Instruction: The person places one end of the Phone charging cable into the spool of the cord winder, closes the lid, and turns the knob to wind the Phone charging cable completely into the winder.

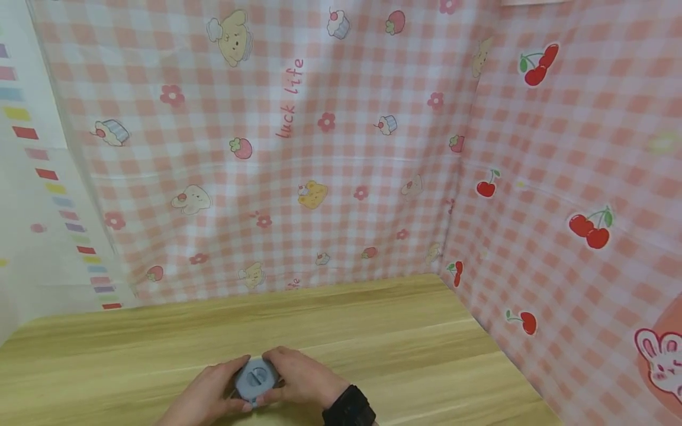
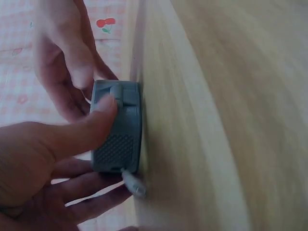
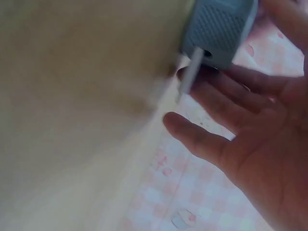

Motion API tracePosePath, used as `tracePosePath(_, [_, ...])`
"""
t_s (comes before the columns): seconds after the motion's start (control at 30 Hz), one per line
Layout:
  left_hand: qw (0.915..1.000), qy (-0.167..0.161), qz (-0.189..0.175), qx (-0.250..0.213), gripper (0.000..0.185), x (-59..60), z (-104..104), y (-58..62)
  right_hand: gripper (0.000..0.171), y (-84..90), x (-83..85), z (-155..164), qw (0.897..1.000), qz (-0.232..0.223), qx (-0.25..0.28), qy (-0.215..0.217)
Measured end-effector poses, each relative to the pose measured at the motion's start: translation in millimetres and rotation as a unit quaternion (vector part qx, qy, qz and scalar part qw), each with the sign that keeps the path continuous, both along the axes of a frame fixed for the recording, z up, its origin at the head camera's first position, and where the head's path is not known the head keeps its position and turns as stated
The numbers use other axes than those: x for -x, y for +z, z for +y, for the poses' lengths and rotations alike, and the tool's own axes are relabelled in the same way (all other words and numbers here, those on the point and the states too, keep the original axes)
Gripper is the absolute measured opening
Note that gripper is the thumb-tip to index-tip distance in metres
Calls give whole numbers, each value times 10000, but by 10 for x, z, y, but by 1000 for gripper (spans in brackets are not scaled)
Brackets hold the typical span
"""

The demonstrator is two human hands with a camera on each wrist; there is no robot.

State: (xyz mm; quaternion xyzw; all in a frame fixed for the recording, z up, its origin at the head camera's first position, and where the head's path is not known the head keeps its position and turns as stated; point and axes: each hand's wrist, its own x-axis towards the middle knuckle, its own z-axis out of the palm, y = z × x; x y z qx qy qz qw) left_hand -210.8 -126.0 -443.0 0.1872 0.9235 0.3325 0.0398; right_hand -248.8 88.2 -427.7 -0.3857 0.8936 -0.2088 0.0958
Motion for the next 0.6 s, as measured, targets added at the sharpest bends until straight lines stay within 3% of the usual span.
tracePosePath(0.1, [9996, -185, 211, 9, 87, -28, -74, 57, 70, 100, 21, 45, 9994, 319, -104, -121])
tracePosePath(0.2, [9960, -141, 787, 407, 73, 0, -148, 237, 70, 287, 115, 109, 9959, 764, -225, -430])
tracePosePath(0.3, [9828, 169, 1525, 1031, 58, 101, -234, 535, 72, 534, 261, 130, 9905, 1121, -394, -688])
tracePosePath(0.4, [9665, 377, 2050, 1499, 56, 259, -302, 871, 72, 783, 420, 100, 9854, 1324, -576, -904])
tracePosePath(0.5, [9552, 625, 2147, 1937, 58, 437, -318, 1195, 69, 1012, 586, 38, 9766, 1658, -785, -1120])
tracePosePath(0.6, [9499, 796, 2005, 2262, 61, 605, -303, 1439, 68, 1230, 734, -47, 9667, 1963, -989, -1314])
